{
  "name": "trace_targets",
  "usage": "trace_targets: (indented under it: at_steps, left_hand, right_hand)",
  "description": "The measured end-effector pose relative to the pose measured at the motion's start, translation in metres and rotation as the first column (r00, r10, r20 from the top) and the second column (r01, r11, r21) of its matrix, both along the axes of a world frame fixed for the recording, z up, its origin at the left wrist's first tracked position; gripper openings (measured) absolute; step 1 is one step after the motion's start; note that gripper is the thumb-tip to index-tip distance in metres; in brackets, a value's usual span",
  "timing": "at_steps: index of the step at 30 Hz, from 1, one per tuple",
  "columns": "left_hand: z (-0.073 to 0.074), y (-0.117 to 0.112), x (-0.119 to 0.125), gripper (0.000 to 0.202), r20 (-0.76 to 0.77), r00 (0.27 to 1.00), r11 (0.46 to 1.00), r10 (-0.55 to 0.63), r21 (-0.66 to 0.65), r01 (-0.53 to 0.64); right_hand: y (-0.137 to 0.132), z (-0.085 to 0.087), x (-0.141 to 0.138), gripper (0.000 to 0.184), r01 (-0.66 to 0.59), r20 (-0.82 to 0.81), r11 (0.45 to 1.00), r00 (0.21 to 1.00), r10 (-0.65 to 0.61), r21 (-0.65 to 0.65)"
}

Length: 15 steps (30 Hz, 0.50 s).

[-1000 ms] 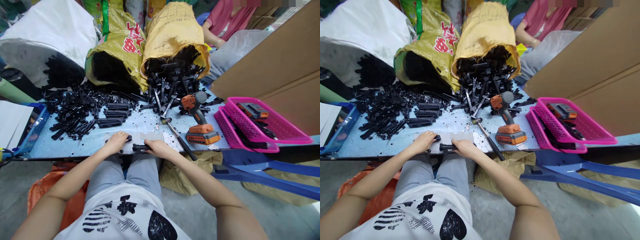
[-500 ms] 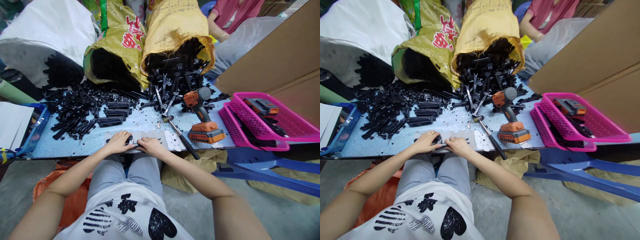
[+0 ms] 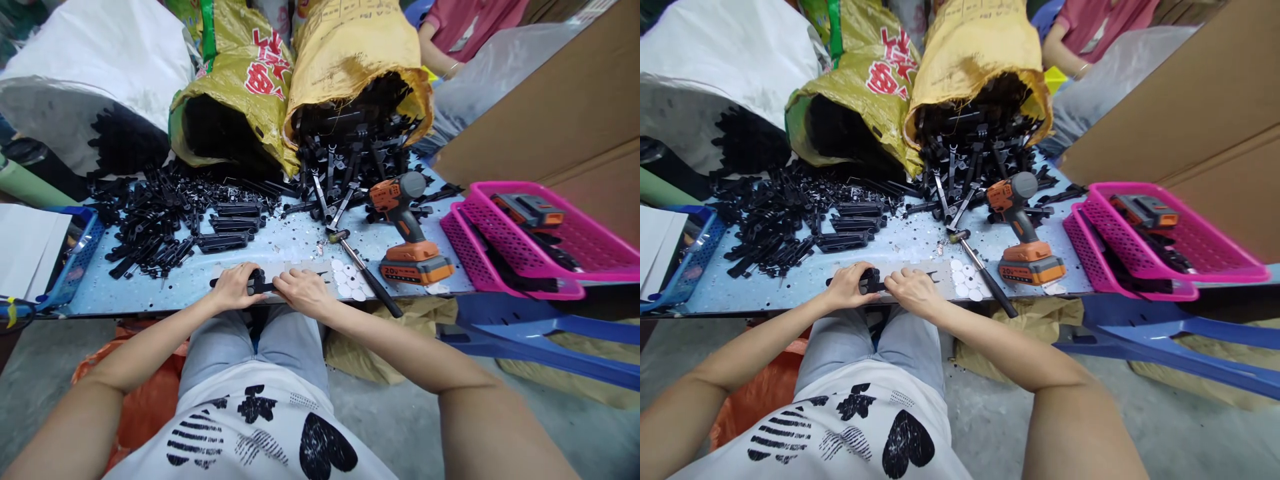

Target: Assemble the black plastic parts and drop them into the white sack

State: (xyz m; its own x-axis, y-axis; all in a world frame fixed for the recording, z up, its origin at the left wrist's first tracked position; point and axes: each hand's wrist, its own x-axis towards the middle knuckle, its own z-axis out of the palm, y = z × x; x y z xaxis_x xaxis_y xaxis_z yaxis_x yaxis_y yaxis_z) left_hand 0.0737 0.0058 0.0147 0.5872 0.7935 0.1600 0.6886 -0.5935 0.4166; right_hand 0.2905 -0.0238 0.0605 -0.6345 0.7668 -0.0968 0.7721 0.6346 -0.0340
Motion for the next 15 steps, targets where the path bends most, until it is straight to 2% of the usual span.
trace_targets:
  at_steps: [5, 11, 15]
  left_hand:
    - [-0.007, -0.005, -0.001, 0.045, 0.037, 0.999, 0.996, -0.026, 0.085, 0.023]
    - [-0.008, 0.001, -0.002, 0.042, 0.075, 0.997, 0.996, 0.004, 0.084, -0.011]
    - [-0.006, 0.002, 0.000, 0.045, 0.066, 0.998, 0.999, -0.002, 0.041, 0.000]
  right_hand:
    - [0.007, 0.004, -0.001, 0.034, -0.035, 0.028, 0.999, 0.999, 0.035, 0.012]
    - [0.017, 0.014, -0.004, 0.029, -0.034, 0.039, 0.999, 0.999, 0.033, 0.001]
    - [0.021, 0.007, 0.001, 0.029, -0.067, 0.016, 0.998, 0.998, 0.067, -0.002]
